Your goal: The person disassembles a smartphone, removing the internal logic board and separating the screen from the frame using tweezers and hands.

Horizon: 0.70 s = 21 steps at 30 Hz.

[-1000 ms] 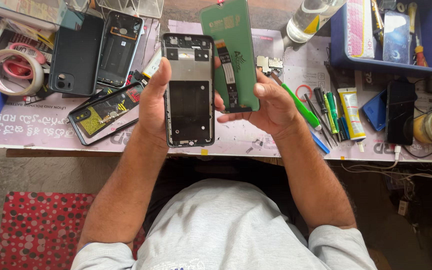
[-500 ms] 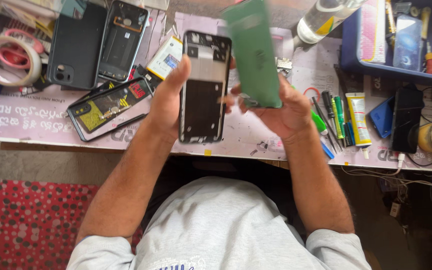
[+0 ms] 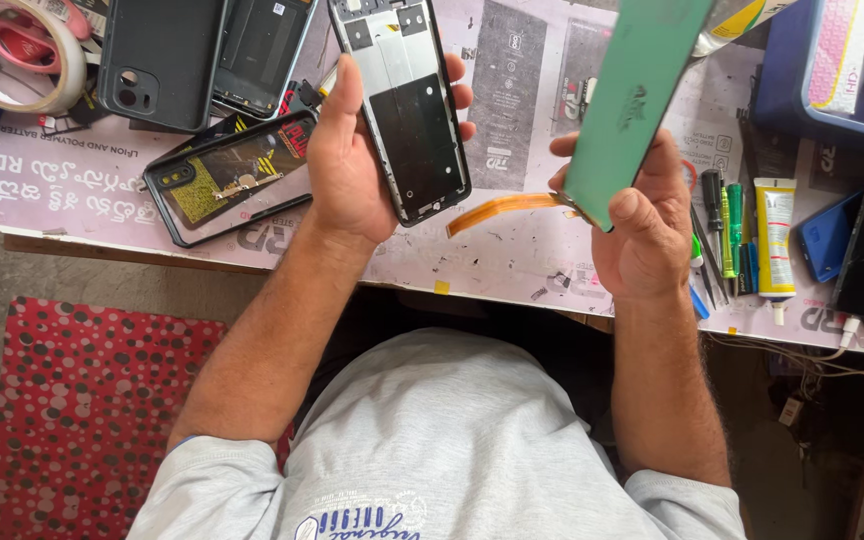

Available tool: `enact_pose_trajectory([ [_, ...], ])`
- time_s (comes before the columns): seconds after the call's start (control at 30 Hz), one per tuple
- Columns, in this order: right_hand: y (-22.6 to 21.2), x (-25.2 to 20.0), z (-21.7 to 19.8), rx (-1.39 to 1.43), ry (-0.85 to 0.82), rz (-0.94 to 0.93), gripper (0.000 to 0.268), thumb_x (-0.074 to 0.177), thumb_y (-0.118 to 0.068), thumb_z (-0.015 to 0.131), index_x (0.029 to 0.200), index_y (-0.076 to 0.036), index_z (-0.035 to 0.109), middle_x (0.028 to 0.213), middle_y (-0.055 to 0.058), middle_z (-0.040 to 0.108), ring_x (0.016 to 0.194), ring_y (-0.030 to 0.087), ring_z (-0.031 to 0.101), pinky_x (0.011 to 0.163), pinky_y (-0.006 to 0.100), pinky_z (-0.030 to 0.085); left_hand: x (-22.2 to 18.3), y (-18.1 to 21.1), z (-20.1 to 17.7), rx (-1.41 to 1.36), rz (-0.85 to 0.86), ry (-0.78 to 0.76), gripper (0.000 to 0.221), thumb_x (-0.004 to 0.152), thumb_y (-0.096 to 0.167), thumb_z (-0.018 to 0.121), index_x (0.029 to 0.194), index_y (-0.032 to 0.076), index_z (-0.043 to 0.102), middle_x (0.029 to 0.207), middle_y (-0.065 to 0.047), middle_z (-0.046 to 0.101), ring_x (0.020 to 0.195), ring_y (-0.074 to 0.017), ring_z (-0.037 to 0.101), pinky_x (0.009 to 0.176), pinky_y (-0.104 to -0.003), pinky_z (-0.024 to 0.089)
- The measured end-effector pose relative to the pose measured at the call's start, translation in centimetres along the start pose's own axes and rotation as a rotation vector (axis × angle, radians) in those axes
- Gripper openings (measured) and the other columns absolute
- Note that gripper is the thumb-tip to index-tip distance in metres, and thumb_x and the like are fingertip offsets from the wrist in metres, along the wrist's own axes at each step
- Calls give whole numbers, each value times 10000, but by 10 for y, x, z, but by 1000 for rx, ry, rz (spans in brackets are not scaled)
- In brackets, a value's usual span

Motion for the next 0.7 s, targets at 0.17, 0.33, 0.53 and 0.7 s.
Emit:
enact_pose_trajectory([
  [0.17,2,0,0,-48,47,-45,561,968,-253,851,1381,-42,537,1289,263,651,1065,267,718,986,361,599,-4,5,4,-86,-30,-76,771,1013,510,663,1545,5,426,1377,-174,583,1311,-273,589,1141,-484,528],
  [0.33,-2,2,4,-77,79,-111,599,955,-251,867,1395,-37,521,1308,249,649,1085,257,702,1011,357,584,-3,9,10,-198,-52,-152,818,969,460,744,1510,-56,411,1361,-180,600,1309,-284,594,1187,-496,478],
  [0.53,-5,3,8,-102,103,-166,632,953,-256,864,1425,-44,503,1306,241,649,1099,250,686,1026,371,589,-1,8,8,-273,-66,-134,813,914,404,781,1483,-57,429,1327,-181,607,1304,-304,595,1192,-532,465],
  [0.7,-4,0,6,-110,119,-194,591,982,-236,852,1416,-40,501,1318,251,654,1098,245,673,1034,377,591,-3,7,2,-319,-64,-160,781,929,405,768,1473,-61,456,1331,-195,617,1306,-310,600,1212,-537,451],
])
Point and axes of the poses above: each hand's wrist, its own x-axis towards the middle knuckle, its own z-axis out of the palm, y = z × x, the point moved 4 cm from there along x, towards the middle knuckle
